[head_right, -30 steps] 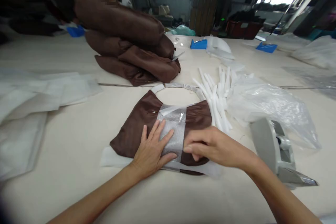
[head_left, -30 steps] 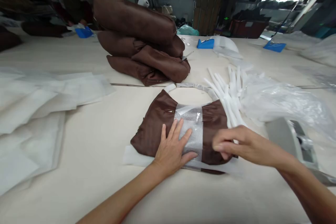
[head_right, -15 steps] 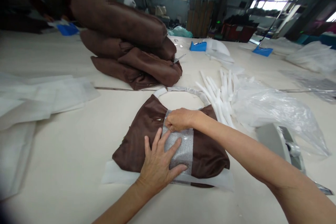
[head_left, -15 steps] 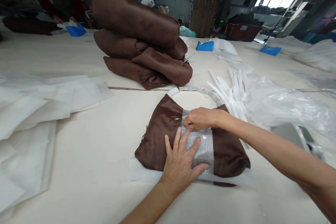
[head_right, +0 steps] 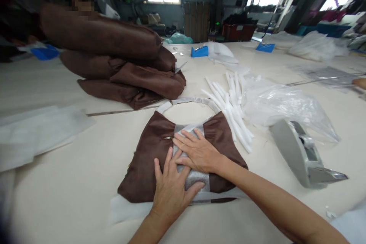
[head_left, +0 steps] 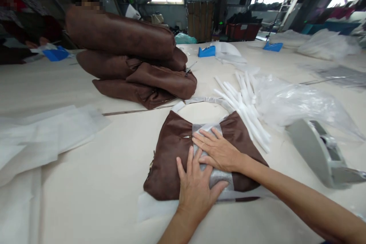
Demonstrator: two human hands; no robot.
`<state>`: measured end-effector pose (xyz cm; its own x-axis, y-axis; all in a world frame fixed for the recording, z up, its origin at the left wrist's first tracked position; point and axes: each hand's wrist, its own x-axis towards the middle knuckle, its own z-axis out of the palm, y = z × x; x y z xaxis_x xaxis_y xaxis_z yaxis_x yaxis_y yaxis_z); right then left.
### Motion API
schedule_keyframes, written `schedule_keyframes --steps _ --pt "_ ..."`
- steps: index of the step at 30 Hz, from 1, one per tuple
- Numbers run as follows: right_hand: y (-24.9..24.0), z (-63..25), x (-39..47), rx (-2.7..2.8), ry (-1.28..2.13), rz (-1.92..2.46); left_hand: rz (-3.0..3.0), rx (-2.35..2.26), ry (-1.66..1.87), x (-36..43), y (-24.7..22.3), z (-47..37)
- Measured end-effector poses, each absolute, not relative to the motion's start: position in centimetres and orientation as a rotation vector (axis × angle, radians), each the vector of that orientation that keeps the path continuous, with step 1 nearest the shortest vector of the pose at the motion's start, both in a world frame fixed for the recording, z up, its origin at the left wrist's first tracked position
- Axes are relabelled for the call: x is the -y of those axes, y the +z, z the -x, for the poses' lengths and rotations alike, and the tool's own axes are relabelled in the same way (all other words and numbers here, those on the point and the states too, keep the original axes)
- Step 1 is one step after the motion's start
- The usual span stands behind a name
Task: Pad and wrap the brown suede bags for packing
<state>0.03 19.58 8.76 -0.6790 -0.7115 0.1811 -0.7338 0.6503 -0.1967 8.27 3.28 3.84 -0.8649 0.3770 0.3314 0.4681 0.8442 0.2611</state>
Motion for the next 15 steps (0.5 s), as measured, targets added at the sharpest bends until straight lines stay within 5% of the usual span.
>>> schedule_keyframes --steps 6,10,15 --pt "8.7 -0.5 -21.1 2.827 1.055 -0.975 0.709 2.835 -0.582 -2.3 4.5 -8.0" --pt "8.9 -3.0 -26.2 2.525 1.362 -0.147 0.725 2.799 -0.874 1.2 6.2 -8.0" --pt "6.5 -4.9 -31.2 2.487 1.66 0.713 -0.078 2.664 -1.255 7.0 7.3 -4.0"
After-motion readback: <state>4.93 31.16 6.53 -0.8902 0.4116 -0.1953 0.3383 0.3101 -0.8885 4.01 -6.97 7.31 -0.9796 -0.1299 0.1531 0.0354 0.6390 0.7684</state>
